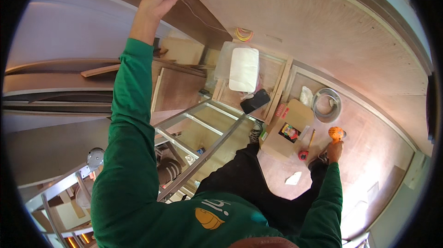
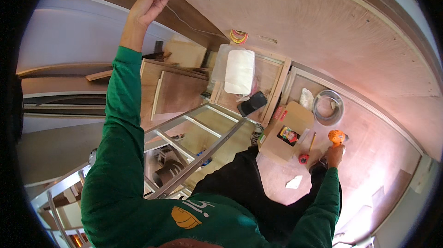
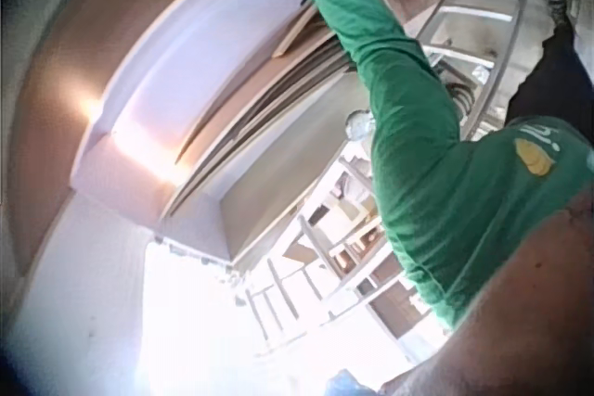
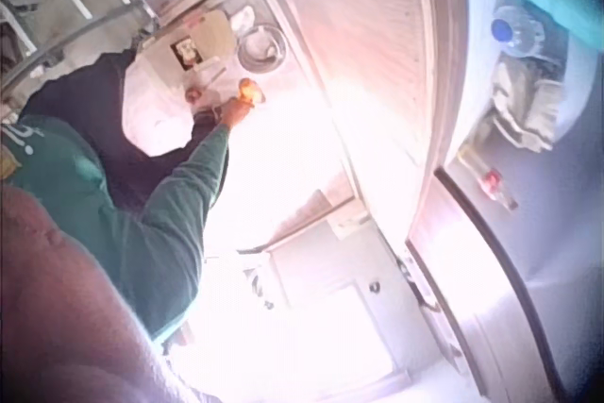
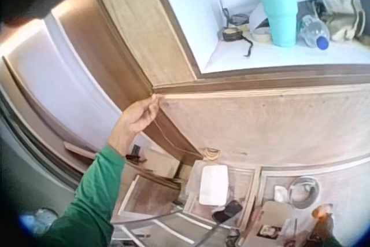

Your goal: The person installs a wooden cabinet door by measuring the frame, marking positions, and securing the door with screws. They use a tape measure, pencil, and power drill to align and fasten the door to the cabinet structure.

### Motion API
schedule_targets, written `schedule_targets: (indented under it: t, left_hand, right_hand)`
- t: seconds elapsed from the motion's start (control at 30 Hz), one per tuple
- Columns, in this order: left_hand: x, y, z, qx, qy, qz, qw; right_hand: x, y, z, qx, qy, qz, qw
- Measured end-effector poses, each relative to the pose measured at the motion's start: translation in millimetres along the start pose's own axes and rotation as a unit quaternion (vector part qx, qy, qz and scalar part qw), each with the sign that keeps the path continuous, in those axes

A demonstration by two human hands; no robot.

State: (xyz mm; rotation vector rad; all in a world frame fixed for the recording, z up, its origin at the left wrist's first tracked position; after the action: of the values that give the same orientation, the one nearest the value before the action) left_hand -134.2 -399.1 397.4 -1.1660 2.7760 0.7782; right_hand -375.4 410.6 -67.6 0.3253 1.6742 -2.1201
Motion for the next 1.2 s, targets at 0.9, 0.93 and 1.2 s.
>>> schedule_targets:
  t: [0.9,0.93,1.2]
  left_hand:
    - [-47,-7,25,0.133,0.164,-0.139,0.967]
    - [-48,-7,17,0.158,0.177,-0.148,0.960]
    - [-32,-29,7,0.182,0.253,-0.196,0.930]
  right_hand:
    - [-3,-133,144,0.113,-0.188,-0.120,0.968]
    - [-46,-190,227,0.130,-0.316,-0.164,0.926]
    - [-288,-359,666,0.081,-0.695,-0.325,0.637]
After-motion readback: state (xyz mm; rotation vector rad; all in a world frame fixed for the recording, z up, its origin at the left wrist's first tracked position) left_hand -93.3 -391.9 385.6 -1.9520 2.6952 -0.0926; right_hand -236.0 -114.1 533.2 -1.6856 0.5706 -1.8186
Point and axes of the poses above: each hand's wrist, its own x-axis towards the middle knuckle, its own y-axis out of the palm, z = x × y, the point moved 9 cm from there along x, towards the middle knuckle, and after that the axes turned 3 degrees about z, right-handed, at the moved point
